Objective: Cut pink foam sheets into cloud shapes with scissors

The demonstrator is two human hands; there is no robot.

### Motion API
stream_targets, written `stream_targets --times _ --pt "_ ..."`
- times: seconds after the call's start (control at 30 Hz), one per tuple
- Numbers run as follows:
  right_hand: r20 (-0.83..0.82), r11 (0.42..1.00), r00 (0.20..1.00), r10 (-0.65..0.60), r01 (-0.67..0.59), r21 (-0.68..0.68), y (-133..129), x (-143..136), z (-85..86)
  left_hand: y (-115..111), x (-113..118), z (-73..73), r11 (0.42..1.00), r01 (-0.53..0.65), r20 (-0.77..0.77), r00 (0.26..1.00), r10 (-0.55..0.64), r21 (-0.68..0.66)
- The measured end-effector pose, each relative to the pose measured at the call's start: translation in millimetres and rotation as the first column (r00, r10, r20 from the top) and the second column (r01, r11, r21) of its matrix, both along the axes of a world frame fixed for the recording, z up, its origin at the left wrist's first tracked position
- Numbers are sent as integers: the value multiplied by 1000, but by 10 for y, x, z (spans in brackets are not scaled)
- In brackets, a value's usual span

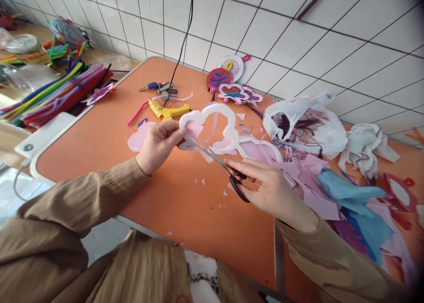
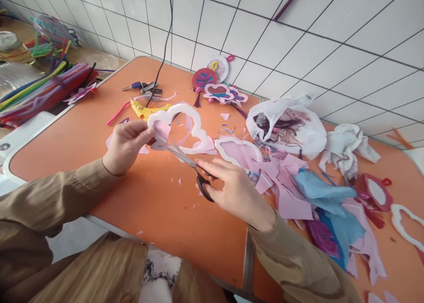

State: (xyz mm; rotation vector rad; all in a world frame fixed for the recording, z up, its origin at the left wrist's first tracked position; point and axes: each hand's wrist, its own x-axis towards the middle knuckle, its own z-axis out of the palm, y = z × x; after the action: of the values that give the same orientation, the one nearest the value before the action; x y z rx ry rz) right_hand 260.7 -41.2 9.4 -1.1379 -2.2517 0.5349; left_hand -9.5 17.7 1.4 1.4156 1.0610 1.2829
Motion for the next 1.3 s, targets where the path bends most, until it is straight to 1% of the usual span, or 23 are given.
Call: stream_targets --times 0.07,0.13,0.2,0.23,0.3,0.33,0.37,0.4,0.43,0.5,0.53,0.57,0.6,0.67,0.73,0.83,0.93,1.03,1.17,1.3 --pt "-12 1000 1000 -14 14 -23 14 10 -10 -7 7 10 1000 -2 8 1000 2 6" --pt "-31 997 999 -18 16 -69 11 17 22 -15 15 20 1000 -8 16 1000 8 -2" --pt "-104 986 994 10 -27 -165 6 52 71 -13 17 21 999 -20 34 999 21 -25" --pt "-170 972 985 25 -64 -225 8 89 89 -4 14 17 999 -22 51 998 24 -46" --pt "-355 940 935 13 -132 -315 34 202 93 29 0 2 995 -13 122 992 25 -97" --pt "-441 934 896 -46 -118 -338 60 268 76 51 -10 -6 992 4 175 984 18 -126" --pt "-530 938 840 -117 -83 -338 94 330 46 72 -21 -12 988 24 237 971 13 -153" --pt "-590 943 793 -152 -63 -327 134 380 8 92 -32 -16 982 54 294 956 3 -183" --pt "-627 948 762 -159 -61 -314 174 413 -33 109 -41 -17 974 85 344 939 -8 -210" --pt "-668 939 723 -175 -81 -334 241 413 -108 123 -54 -11 960 148 414 910 -38 -236" --pt "-666 927 723 -185 -98 -363 258 382 -134 122 -58 -5 955 177 429 901 -60 -237" --pt "-621 902 756 -207 -99 -421 261 336 -151 115 -59 2 951 202 434 897 -85 -232" --pt "-577 890 791 -203 -96 -446 251 281 -157 105 -59 8 948 222 428 897 -108 -226" --pt "-476 881 862 -172 -81 -465 199 165 -140 79 -55 19 945 246 399 905 -144 -217" --pt "-388 908 914 -120 -56 -414 135 65 -96 58 -50 25 944 251 370 915 -160 -213" --pt "-277 946 958 -70 -25 -325 75 -29 -12 40 -44 21 945 249 336 927 -169 -212" --pt "-204 960 978 -47 -12 -278 63 -62 40 32 -41 9 946 267 307 930 -202 -187" --pt "-167 968 986 -27 -16 -250 64 -53 27 25 -42 1 953 263 264 940 -218 -152" --pt "-154 957 988 -31 -15 -289 56 -25 -43 16 -36 18 963 227 185 962 -199 -147" --pt "-142 950 989 -35 -12 -311 58 -20 -84 10 -19 52 970 217 137 970 -201 -111"
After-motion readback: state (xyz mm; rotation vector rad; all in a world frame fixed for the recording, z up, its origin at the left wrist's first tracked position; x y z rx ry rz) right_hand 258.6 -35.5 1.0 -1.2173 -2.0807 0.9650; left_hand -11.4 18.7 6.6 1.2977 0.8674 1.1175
